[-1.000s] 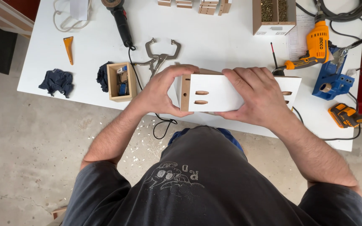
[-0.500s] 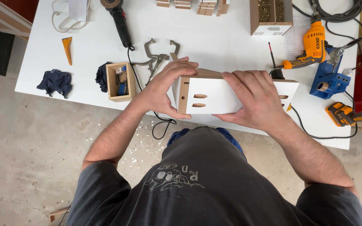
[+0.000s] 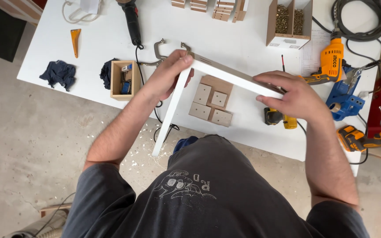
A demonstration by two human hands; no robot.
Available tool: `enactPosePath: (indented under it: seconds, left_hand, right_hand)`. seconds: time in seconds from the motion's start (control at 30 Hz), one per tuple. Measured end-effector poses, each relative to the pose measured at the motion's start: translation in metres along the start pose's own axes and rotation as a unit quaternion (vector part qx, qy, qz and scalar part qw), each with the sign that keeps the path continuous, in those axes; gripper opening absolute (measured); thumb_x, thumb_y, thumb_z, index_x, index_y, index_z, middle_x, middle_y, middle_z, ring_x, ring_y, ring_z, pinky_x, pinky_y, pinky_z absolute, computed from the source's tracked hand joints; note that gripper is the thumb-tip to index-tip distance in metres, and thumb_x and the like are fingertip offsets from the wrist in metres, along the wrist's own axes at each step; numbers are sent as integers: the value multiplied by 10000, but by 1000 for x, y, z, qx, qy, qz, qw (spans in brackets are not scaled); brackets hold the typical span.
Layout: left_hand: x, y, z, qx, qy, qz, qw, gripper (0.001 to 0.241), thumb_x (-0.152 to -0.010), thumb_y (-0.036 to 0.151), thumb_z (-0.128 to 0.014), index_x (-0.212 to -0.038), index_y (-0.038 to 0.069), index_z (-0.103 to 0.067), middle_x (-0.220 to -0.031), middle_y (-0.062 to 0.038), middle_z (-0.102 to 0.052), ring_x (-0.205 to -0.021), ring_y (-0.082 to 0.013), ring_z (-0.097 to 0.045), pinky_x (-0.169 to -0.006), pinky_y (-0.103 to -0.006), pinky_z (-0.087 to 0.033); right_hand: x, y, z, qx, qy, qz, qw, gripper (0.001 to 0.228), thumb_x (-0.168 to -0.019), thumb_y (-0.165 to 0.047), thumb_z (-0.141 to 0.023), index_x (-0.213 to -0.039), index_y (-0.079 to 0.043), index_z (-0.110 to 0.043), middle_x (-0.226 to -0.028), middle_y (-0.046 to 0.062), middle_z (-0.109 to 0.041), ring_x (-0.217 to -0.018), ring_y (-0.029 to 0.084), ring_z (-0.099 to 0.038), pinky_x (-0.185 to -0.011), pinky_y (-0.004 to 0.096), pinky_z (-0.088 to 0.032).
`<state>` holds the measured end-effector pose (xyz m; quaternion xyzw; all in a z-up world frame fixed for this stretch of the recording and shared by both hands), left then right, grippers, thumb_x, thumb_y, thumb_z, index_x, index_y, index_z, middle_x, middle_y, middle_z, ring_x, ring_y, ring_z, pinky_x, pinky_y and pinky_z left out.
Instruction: Assembling wooden boards using a power drill and screws.
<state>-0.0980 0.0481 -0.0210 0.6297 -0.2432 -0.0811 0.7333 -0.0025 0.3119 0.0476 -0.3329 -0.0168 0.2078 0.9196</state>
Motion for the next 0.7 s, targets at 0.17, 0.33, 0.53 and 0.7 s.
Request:
enactPosePath:
  seconds: [0.17, 0.33, 0.53, 0.7]
  left_hand:
    - [-22, -19, -21, 178, -52, -48, 982, 604, -1010, 541, -551, -1257, -4, -465, -836, -80, -574, -655, -128, -630, -526, -269, -590]
    - [-32, -33, -27, 177, -31, -52, 982, 580, -987, 427, -644, -1298, -28, -462, -884, -90, -588, -670, -122, -618, -551, -268, -578]
    - [-32, -39, -28, 203, 47, -23, 978, 565, -926, 458, -691, -1217, 11, -506, -877, -75, -591, -700, -116, -567, -578, -279, -558]
    - [-24, -33, -28, 296, 108, 16, 949, 583, -868, 502, -676, -1153, 10, -546, -841, -64, -593, -695, -125, -558, -585, -258, -529]
  right_hand:
    - [-3, 40, 1, -129, 48, 1, 990, 428, -840, -35, -832, -1258, -54, -739, -1179, 184, -745, -1073, 408, -707, -905, 488, -555]
    - [-8, 60, 6, -159, 43, -3, 986, 409, -849, -32, -836, -1247, -42, -740, -1168, 205, -743, -1082, 401, -706, -916, 488, -549]
    - [-9, 88, 26, -161, 95, 33, 982, 290, -904, 39, -833, -1183, 30, -751, -1078, 250, -739, -981, 425, -720, -933, 507, -568]
    - [4, 167, 34, -277, 286, 24, 917, 299, -910, 54, -925, -1131, 25, -726, -988, 163, -734, -958, 272, -746, -935, 411, -602]
Point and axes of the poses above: each hand's wrist, its own x-axis away from the middle knuckle, its own z-axis out of the back of the hand, y = z × x, the point moved 9 cm from there along -x, towards the middle knuckle
